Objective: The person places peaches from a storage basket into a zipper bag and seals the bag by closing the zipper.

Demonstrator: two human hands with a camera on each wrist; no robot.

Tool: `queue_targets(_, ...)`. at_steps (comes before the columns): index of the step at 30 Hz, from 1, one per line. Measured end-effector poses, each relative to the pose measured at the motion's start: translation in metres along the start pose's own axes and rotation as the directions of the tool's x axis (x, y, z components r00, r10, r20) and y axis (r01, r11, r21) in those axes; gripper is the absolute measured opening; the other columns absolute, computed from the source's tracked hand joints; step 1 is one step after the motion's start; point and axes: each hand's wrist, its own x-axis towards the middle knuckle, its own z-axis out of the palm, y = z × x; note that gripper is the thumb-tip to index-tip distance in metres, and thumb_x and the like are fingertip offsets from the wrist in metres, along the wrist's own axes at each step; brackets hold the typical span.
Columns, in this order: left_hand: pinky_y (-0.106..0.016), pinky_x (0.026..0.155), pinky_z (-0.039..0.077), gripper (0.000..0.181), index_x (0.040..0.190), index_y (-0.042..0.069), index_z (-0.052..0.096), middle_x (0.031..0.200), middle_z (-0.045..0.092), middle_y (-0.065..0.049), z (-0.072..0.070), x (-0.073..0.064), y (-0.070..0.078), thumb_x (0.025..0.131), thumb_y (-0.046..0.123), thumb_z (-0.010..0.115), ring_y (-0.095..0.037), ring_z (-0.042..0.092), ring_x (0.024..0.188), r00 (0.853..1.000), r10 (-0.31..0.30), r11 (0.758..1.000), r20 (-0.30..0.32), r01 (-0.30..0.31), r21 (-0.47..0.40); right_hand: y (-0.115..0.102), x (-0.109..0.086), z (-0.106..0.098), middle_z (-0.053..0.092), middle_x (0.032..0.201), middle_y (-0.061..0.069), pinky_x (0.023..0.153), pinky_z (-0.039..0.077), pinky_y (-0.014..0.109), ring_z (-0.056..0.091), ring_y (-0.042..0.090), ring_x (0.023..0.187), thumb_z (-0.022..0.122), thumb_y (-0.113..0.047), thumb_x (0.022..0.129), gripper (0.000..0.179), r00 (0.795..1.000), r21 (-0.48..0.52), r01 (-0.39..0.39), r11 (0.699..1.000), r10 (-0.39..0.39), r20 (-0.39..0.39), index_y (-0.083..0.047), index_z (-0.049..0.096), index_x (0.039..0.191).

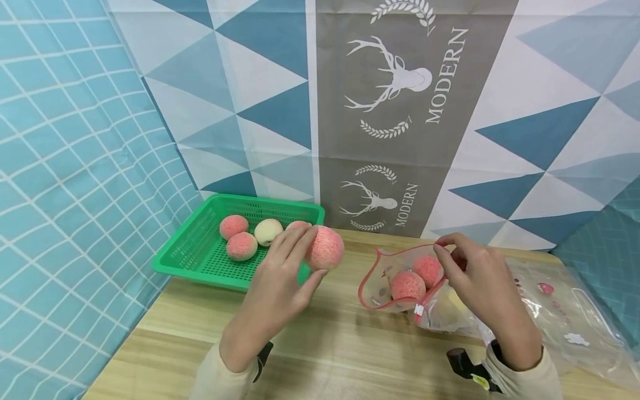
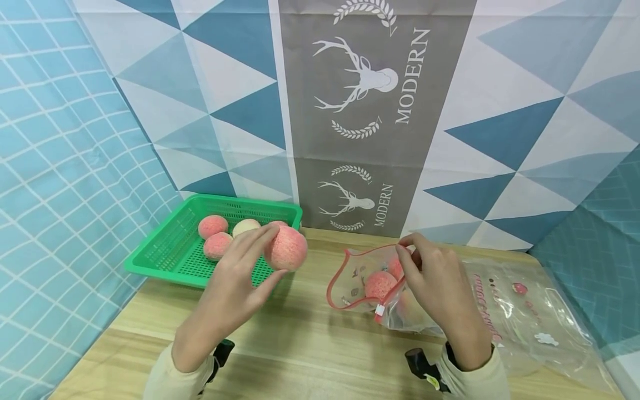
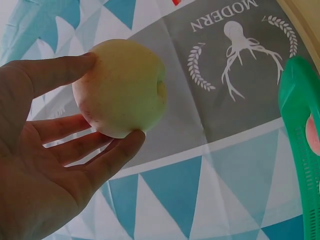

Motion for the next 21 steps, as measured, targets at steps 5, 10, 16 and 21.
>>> queue_targets(5,-0.04,0.105,0.046,0.066,0.136,0.001,0.057,0.136,0.056,-0.013,0.003,0.0,0.001,0.079,0.019,0.086,-0.03,0.049,0.13,1.0,0.01,1.0,0.021,-0.01,-0.018,0.0,0.0,0.001,0.048,0.056,-0.008,0.042,0.032,0.025,0.038,0.007,0.044,0.064,-0.018,0.098,0.014,1.0,0.001,0.007,1.0,-0.007,0.0,-0.007,0.069,0.104)
queue_targets(10,-0.038,0.102,0.048,0.068,0.138,0.001,0.055,0.137,0.056,-0.012,0.006,0.001,0.003,0.08,0.019,0.085,-0.027,0.049,0.129,0.999,0.017,0.999,0.049,-0.016,-0.033,0.0,0.0,0.002,0.048,0.055,-0.009,0.043,0.032,0.025,0.038,0.006,0.045,0.064,-0.018,0.098,0.014,1.0,-0.002,0.014,1.0,-0.014,0.0,-0.007,0.069,0.104)
queue_targets(16,-0.037,0.102,0.048,0.069,0.139,0.001,0.054,0.138,0.056,-0.013,0.021,0.001,0.006,0.08,0.02,0.085,-0.026,0.05,0.128,0.995,0.053,0.998,0.09,-0.049,-0.041,-0.001,0.0,0.004,0.048,0.055,-0.01,0.043,0.033,0.025,0.038,0.005,0.044,0.064,-0.019,0.098,0.013,0.999,-0.01,0.031,0.999,-0.032,-0.009,-0.008,0.07,0.103)
queue_targets(21,-0.035,0.099,0.05,0.067,0.139,0.001,0.054,0.138,0.057,-0.013,0.043,-0.003,0.01,0.083,0.023,0.083,-0.026,0.05,0.127,0.988,0.08,0.995,0.13,-0.072,-0.065,-0.003,0.001,0.005,0.047,0.054,-0.011,0.044,0.033,0.025,0.037,0.005,0.044,0.064,-0.017,0.098,0.012,0.999,-0.001,0.044,0.999,-0.044,0.001,-0.008,0.069,0.102)
